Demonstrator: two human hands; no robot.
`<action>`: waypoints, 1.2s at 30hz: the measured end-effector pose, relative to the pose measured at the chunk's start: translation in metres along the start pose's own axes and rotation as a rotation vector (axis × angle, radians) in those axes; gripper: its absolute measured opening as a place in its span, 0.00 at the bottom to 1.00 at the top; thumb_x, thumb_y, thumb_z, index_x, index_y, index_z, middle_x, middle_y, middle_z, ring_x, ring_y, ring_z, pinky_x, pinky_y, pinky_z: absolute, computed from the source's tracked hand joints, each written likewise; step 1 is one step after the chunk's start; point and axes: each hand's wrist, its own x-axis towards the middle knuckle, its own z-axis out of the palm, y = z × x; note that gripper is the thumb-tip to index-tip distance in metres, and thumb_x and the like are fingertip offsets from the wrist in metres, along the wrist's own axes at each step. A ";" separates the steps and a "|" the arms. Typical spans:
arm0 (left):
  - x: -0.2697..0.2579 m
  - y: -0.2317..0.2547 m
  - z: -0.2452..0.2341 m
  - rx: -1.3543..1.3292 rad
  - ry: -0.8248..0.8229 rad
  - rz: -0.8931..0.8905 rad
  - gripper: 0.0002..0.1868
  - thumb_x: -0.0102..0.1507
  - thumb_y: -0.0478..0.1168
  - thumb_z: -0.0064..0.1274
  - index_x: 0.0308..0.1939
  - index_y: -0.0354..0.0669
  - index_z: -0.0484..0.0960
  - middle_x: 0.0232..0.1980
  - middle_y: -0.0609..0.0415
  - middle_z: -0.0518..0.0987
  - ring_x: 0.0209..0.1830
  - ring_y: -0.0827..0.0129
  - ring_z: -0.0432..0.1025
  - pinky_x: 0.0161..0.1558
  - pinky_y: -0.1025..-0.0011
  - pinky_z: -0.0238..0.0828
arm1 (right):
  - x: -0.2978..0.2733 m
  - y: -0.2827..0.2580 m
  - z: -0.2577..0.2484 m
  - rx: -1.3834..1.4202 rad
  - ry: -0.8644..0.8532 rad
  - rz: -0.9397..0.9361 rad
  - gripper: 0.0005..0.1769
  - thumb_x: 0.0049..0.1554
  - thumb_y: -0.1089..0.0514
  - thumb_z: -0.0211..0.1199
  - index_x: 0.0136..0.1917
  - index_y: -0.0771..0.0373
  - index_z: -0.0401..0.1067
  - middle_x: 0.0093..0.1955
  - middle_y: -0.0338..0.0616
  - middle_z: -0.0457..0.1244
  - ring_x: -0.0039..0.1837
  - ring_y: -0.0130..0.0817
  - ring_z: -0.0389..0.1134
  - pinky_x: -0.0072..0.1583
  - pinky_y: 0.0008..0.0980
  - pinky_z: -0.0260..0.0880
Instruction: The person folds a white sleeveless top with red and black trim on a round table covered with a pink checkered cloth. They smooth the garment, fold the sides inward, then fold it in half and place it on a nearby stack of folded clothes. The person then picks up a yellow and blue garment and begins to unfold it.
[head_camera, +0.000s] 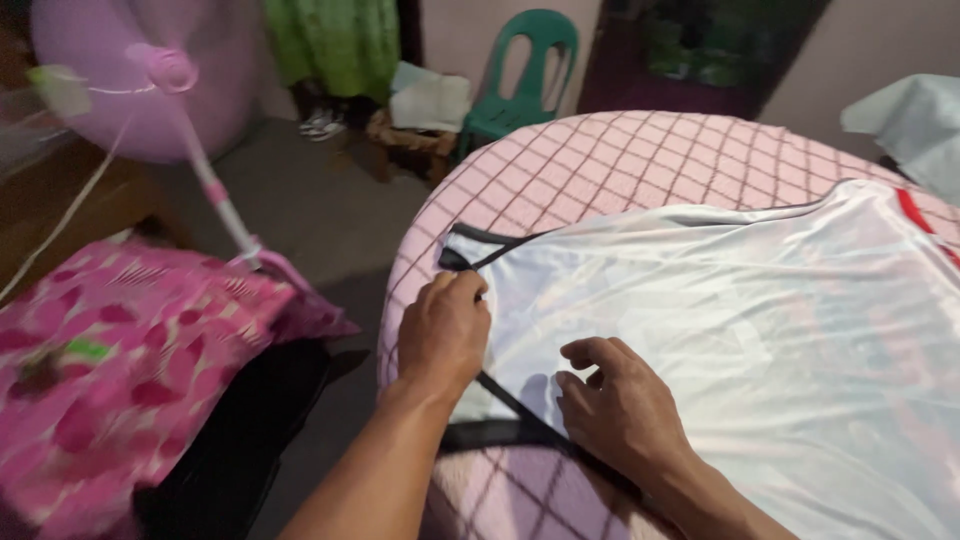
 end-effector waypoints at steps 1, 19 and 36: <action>0.011 -0.001 0.005 -0.032 -0.026 0.024 0.11 0.62 0.41 0.51 0.48 0.47 0.83 0.51 0.50 0.80 0.55 0.52 0.72 0.55 0.56 0.69 | 0.006 -0.003 0.002 0.017 0.027 0.005 0.19 0.54 0.49 0.68 0.57 0.56 0.76 0.53 0.41 0.69 0.48 0.37 0.75 0.52 0.37 0.75; 0.161 -0.066 0.042 -0.165 -0.506 0.097 0.15 0.64 0.42 0.45 0.49 0.50 0.84 0.50 0.47 0.84 0.53 0.51 0.77 0.55 0.56 0.72 | 0.078 -0.052 0.066 -0.063 0.333 0.434 0.16 0.54 0.47 0.64 0.52 0.53 0.81 0.50 0.44 0.71 0.53 0.41 0.73 0.56 0.38 0.72; 0.219 -0.038 0.051 -0.045 -0.671 0.065 0.14 0.63 0.44 0.47 0.48 0.55 0.86 0.50 0.52 0.84 0.53 0.56 0.77 0.55 0.58 0.73 | 0.134 -0.047 0.049 0.094 0.341 0.502 0.19 0.54 0.46 0.64 0.52 0.60 0.81 0.46 0.47 0.75 0.48 0.41 0.76 0.54 0.36 0.74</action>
